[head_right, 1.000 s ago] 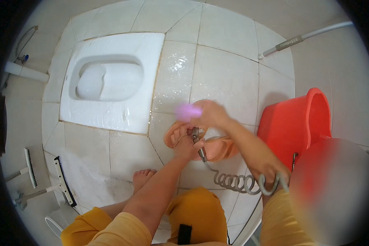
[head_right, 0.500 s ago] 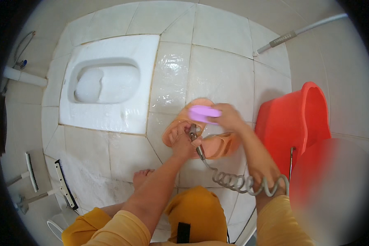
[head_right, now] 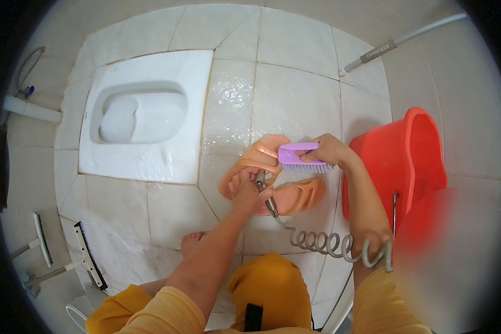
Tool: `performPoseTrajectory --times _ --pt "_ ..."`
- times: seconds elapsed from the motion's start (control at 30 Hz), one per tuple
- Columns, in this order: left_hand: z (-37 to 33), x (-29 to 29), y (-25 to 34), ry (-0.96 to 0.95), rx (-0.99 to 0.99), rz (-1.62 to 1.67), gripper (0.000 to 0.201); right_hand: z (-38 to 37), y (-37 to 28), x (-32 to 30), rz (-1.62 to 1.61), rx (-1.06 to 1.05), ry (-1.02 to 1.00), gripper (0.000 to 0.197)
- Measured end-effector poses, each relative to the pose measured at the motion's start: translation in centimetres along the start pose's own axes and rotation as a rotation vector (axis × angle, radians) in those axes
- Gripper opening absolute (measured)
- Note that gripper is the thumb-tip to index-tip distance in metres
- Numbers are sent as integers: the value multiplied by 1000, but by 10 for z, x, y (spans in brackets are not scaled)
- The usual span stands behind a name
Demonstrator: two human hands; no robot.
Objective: Cleaning a pair of rubber slippers with a brush and soapy water in a bathroom.
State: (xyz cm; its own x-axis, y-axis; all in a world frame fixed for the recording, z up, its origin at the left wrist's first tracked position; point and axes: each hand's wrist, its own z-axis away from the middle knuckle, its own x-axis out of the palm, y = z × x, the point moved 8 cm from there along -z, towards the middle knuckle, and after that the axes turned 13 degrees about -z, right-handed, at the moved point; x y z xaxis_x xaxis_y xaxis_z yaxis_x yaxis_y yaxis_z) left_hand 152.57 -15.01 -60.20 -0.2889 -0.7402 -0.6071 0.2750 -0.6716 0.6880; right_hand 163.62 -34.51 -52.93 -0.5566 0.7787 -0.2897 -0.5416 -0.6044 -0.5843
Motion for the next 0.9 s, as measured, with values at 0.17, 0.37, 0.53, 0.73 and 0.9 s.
performPoseTrajectory --times 0.17,0.37,0.53,0.73,0.9 --pt "-1 2 5 39 61 -169 70 -6 6 18 -63 -156 111 31" --pt "-5 15 0 -47 57 -152 57 9 56 -48 -583 -94 262 29" --pt "-6 10 -13 44 51 -20 67 -22 42 6 -191 -246 348 29" --pt "-5 11 -16 44 24 -47 68 1 32 -1 -95 -283 517 31" --pt "-7 9 -5 130 33 9 69 -18 53 -17 -171 -358 441 32"
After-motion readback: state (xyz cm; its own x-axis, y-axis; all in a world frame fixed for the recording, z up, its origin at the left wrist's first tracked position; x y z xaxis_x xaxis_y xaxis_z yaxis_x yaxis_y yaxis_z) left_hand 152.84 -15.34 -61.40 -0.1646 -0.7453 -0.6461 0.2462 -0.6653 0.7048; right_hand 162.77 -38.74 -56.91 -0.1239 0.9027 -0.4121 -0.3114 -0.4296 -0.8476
